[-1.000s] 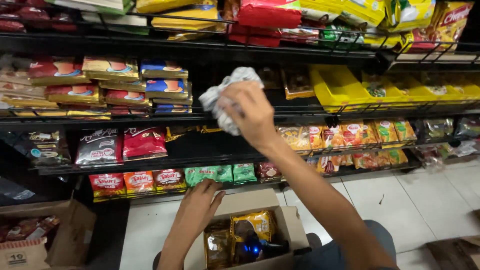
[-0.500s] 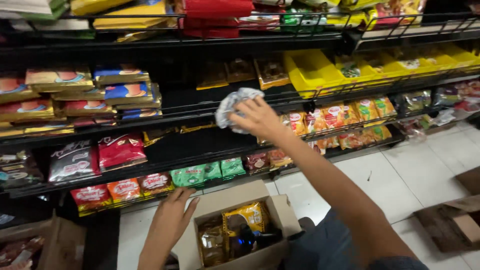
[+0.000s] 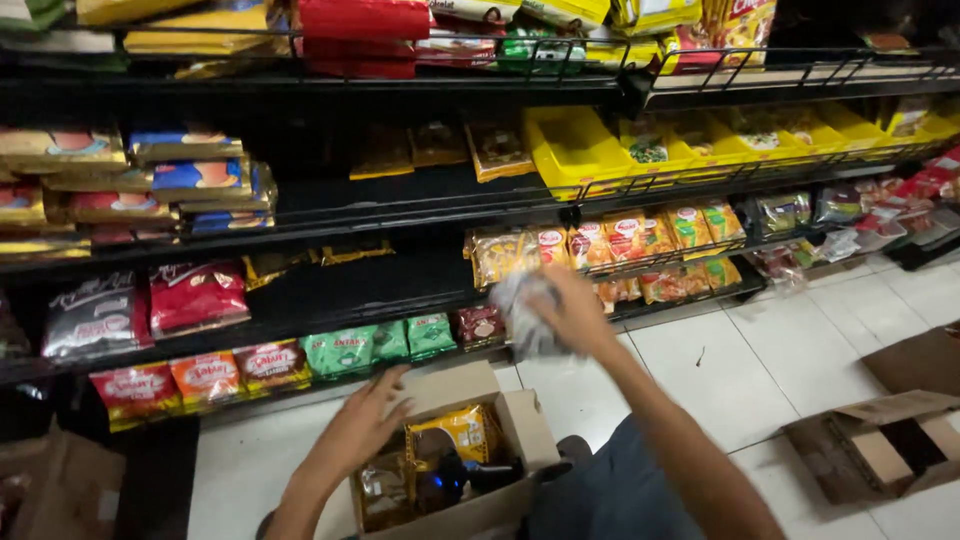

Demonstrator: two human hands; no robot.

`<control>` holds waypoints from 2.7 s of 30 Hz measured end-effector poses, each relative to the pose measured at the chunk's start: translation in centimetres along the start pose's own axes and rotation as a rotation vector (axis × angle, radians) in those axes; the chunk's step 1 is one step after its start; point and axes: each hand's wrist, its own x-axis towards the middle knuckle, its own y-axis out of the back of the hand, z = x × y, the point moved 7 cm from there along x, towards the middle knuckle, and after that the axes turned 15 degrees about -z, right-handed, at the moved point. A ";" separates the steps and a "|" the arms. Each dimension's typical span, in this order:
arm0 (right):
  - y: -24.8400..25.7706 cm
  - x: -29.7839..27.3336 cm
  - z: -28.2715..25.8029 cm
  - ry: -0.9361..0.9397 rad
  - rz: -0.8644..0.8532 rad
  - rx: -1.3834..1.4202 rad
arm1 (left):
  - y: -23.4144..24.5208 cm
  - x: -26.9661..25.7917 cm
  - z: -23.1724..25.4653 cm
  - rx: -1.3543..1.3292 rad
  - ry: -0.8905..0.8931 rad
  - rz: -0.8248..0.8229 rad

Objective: Scanning food packets and stocking them onto store shelves.

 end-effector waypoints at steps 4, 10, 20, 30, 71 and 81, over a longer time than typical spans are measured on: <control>-8.3 -5.4 -1.5 0.114 -0.085 0.197 | -5.2 2.3 1.0 -0.303 -0.088 -0.056; -12.6 -7.5 -2.2 0.111 -0.233 0.505 | -7.9 4.1 -1.7 -0.304 -0.219 -0.006; -13.7 -7.7 -0.2 -0.001 -0.160 0.454 | -4.3 1.8 -1.1 -0.087 -0.255 0.164; -23.2 -9.5 -4.0 -0.112 -0.765 0.641 | -1.8 -1.8 1.7 -1.751 -0.315 0.180; -30.4 -4.7 14.7 0.209 -0.878 1.441 | -3.7 -39.3 -8.6 -0.304 0.294 1.271; -30.1 -5.7 11.5 0.270 -0.750 1.203 | -5.0 -64.8 -12.7 0.309 0.951 1.770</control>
